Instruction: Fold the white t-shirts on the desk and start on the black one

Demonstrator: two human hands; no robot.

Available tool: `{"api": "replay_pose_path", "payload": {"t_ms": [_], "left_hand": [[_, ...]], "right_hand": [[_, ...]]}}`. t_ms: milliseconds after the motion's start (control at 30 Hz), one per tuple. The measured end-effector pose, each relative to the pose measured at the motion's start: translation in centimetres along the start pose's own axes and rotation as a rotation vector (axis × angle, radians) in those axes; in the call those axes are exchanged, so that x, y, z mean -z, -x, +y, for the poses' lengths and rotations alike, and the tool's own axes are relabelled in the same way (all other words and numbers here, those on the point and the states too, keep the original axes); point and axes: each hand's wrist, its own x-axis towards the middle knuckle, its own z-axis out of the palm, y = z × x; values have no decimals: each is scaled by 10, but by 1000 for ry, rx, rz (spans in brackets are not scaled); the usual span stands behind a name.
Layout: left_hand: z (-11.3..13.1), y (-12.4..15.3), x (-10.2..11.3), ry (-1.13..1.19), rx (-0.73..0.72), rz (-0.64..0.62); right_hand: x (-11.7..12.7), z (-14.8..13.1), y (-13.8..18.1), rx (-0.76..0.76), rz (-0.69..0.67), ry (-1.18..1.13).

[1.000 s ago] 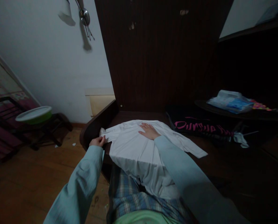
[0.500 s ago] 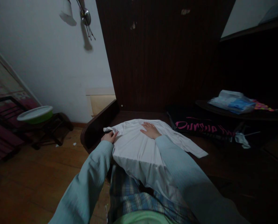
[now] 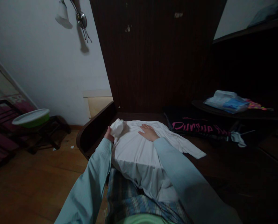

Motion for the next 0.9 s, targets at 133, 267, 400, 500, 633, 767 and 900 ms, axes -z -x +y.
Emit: {"api": "replay_pose_path", "payload": {"t_ms": [133, 267, 400, 500, 633, 767, 900], "left_hand": [[3, 3, -9, -37, 5, -109], [3, 5, -12, -394, -122, 46], [-3, 19, -8, -687, -241, 42], [-4, 34, 0, -893, -296, -60], [-2, 43, 9, -1024, -319, -129], [2, 41, 14, -1066, -396, -127], [5, 44, 20, -1076, -506, -143]], "right_hand": [[-1, 0, -1, -5, 3, -5], [1, 0, 0, -6, 4, -2], [2, -1, 1, -3, -4, -8], [1, 0, 0, -4, 1, -8], [-1, 1, -1, -4, 9, -4], [-2, 2, -1, 7, 23, -4], [-2, 2, 0, 12, 62, 3]]}}
